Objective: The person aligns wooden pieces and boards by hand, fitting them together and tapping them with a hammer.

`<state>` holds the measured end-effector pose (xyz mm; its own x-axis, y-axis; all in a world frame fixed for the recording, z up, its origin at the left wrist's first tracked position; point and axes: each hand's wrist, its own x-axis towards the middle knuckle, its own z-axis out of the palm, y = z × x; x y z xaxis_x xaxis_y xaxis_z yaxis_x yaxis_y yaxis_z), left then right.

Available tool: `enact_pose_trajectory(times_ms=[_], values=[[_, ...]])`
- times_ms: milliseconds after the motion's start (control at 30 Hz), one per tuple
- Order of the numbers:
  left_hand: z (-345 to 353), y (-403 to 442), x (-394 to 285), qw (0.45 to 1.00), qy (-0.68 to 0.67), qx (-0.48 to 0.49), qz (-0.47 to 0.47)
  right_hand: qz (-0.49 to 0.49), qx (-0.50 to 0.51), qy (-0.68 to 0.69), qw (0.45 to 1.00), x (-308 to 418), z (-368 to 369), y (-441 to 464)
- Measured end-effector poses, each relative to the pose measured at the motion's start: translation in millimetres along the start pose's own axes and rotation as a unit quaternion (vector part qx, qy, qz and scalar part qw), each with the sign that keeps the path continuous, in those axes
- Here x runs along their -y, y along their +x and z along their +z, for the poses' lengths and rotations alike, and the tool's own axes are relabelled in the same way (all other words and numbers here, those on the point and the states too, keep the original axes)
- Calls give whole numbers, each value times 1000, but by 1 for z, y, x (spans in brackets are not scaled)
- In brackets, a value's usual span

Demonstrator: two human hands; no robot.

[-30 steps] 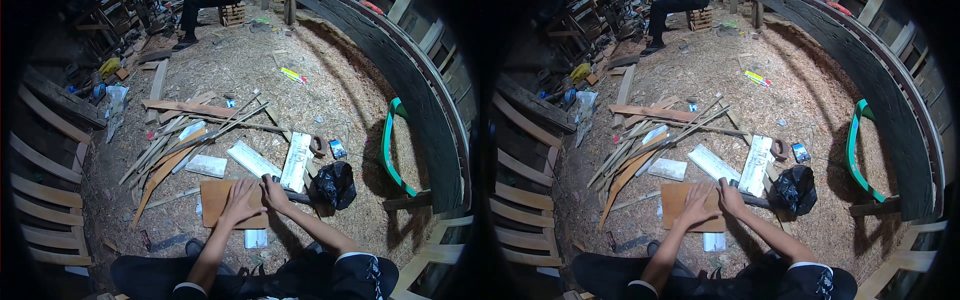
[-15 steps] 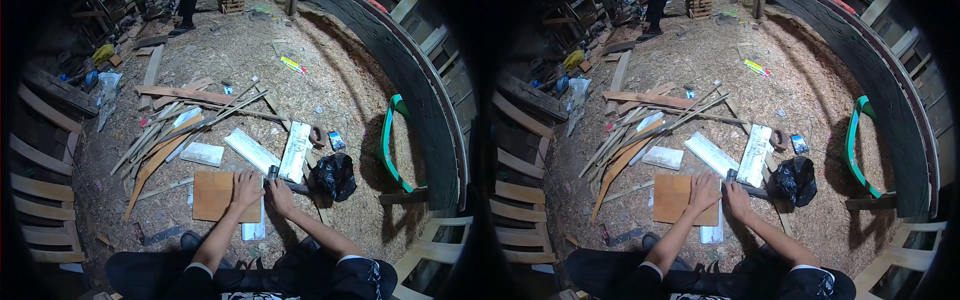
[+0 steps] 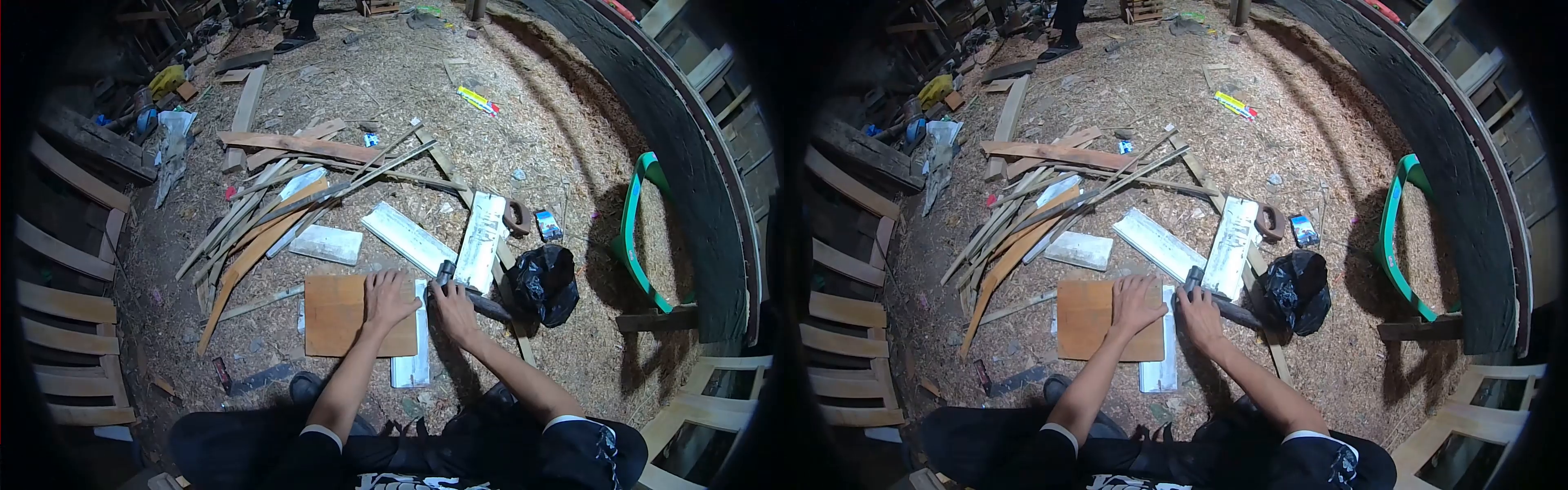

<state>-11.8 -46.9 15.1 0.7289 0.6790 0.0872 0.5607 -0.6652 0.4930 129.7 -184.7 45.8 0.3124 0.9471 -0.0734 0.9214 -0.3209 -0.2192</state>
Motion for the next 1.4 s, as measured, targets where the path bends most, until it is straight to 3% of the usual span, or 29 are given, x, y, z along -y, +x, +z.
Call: enact_pose_trajectory(times_ms=[167,233,267,533,800,967,1067,1400], values=[[-8,-2,6,1000,13,-15,4,-30,40,-6,999,13,0,-4],[-2,-4,8,999,20,-33,13,68,170,101,978,32,-15,-7],[0,-3,10,999,19,-34,13,68,170,100,978,33,-11,-7],[-3,-4,11,998,-20,-52,35,119,73,264,954,41,18,-11],[4,-6,22,998,-27,-53,15,173,65,322,929,45,31,-15],[7,-8,24,996,-22,-78,29,69,-37,349,934,41,37,-27],[4,-8,17,996,-11,-81,30,67,-53,349,933,39,47,-30],[13,-15,7,999,-23,-42,10,49,-9,343,938,40,24,-30]])
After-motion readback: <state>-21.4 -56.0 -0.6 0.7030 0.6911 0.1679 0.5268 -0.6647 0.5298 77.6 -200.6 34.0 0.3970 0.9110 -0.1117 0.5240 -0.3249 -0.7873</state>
